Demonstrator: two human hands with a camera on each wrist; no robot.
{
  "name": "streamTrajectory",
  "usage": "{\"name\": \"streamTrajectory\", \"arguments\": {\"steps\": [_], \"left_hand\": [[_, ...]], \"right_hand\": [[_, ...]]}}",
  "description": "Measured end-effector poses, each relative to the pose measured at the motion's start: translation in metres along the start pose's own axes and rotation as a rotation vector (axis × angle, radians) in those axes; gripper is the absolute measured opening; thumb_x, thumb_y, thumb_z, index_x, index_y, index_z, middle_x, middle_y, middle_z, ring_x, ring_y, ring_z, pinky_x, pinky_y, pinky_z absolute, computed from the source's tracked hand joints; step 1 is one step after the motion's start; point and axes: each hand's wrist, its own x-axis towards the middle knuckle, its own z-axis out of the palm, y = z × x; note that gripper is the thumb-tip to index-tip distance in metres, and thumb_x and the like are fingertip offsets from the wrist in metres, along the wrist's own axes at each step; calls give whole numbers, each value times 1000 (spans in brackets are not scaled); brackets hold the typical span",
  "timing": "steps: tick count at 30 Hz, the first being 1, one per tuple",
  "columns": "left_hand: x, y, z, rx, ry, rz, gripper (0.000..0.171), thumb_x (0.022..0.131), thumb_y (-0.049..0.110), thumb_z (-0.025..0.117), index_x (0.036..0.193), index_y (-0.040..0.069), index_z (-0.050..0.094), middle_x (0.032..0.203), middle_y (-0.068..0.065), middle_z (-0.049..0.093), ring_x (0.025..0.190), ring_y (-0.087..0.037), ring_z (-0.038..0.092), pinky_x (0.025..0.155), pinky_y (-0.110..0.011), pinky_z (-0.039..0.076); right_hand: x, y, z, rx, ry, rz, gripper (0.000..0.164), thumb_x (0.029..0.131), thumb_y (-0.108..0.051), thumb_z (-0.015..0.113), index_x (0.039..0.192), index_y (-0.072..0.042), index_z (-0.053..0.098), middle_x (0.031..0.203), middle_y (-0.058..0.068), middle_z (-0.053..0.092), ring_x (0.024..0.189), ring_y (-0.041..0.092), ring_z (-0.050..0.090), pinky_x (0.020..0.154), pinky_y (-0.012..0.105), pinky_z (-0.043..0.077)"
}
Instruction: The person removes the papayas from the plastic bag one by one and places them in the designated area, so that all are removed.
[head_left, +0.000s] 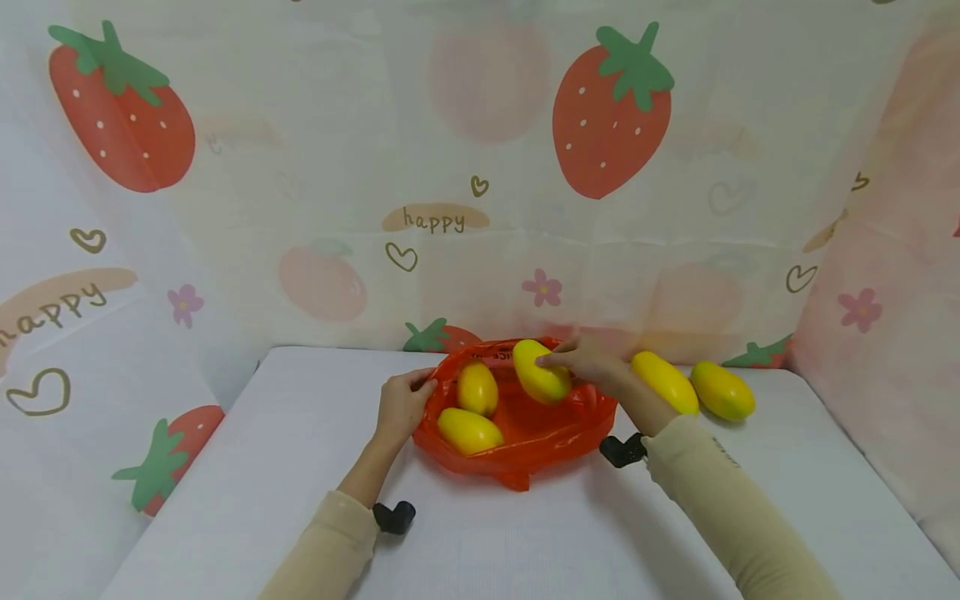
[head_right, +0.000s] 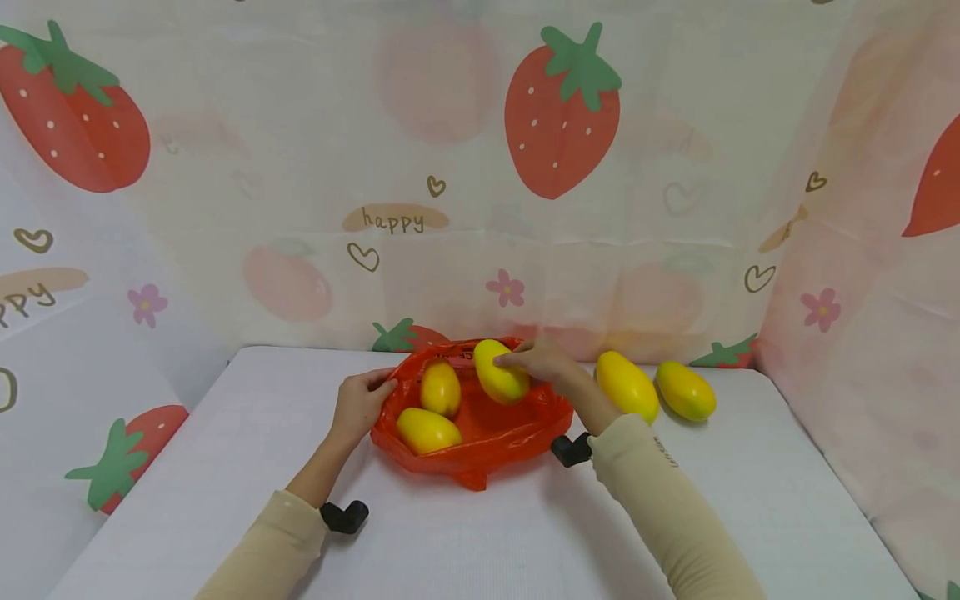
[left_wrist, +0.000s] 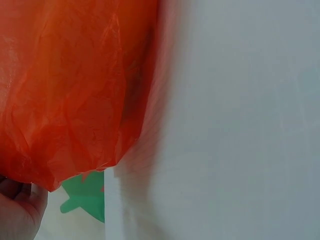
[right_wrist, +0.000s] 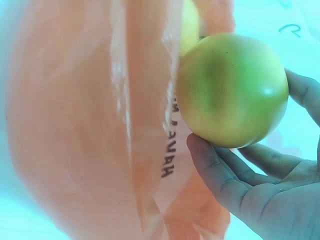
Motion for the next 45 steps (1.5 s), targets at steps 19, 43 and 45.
{"name": "streamTrajectory", "arguments": {"steps": [19,43,45], "left_hand": [[-2,-2,0,5,-6,-25,30,96,14,60,123,2,67,118,-17,70,105,-30,66,92,-41,57],[-2,-1,-1,6,-11,-38,30,97,14,60,124,2,66,119,-16,69,106,-30,66,92,-41,56],[-1,-2,-1,6,-12,-40,30,97,14,60,124,3,66,119,-16,69,106,-30,66,92,-41,56]], "right_hand": [[-15,11,-35,46,-3,-56,61,93,-38,64,141,-3,50,127,15,56,99,22,57,91,33,57],[-47,30,-88,-47,65,-28,71,93,-47,61,140,3,46,139,23,49,120,37,54,106,46,48],[-50,32,-93,-55,72,-28,71,93,-47,60,140,4,45,139,24,48,121,38,53,106,47,47]]}}
